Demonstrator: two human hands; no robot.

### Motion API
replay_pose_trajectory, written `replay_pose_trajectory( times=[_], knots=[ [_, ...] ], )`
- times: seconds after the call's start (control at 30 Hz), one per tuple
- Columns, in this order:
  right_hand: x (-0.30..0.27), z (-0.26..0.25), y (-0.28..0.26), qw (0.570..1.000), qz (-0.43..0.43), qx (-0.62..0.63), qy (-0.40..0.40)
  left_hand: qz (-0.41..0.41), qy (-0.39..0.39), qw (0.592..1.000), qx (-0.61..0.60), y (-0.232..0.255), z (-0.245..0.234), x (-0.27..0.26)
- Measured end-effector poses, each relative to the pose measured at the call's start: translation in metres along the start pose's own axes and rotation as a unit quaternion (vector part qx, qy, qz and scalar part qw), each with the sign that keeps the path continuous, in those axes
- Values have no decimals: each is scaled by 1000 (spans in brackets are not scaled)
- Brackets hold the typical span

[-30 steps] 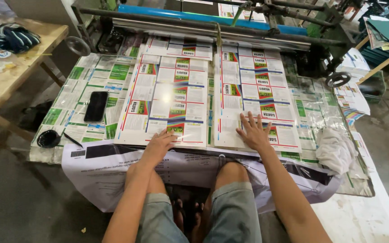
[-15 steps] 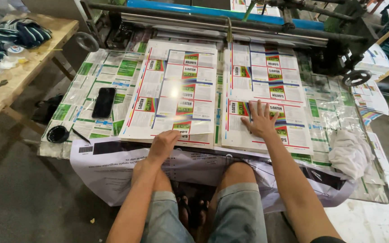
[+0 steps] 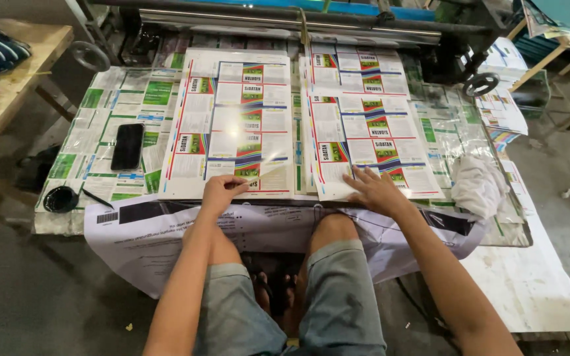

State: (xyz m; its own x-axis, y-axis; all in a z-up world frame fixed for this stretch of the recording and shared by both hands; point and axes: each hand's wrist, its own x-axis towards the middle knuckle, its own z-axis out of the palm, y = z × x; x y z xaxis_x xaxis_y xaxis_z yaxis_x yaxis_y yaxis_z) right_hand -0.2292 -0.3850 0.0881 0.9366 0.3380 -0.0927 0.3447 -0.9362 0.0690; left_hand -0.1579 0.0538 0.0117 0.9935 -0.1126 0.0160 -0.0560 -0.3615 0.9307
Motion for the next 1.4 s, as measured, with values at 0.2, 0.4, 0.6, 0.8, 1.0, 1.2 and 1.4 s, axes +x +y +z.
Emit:
replay_pose_trajectory(
  times=[0.2,0.4,0.6,0.8,1.0,1.2,1.4],
  knots=[
    [-9,-1,11,990,-19,-47,134,297,176,912,221,44,12,-27],
    [-26,32,-59,905,144,-15,399,210,91,893,388,19,31,-17],
    [-9,112,-47,923,200,105,311,160,17,931,328,-5,38,-10],
    [-12,97,-49,948,183,79,249,154,7,945,287,8,29,1],
    [-11,95,-50,945,206,76,242,135,-26,944,299,22,23,44],
    [-11,89,-53,942,208,93,248,144,-21,938,315,23,22,95],
    [-9,89,-52,943,219,84,237,161,-23,927,337,23,24,130]
  ],
)
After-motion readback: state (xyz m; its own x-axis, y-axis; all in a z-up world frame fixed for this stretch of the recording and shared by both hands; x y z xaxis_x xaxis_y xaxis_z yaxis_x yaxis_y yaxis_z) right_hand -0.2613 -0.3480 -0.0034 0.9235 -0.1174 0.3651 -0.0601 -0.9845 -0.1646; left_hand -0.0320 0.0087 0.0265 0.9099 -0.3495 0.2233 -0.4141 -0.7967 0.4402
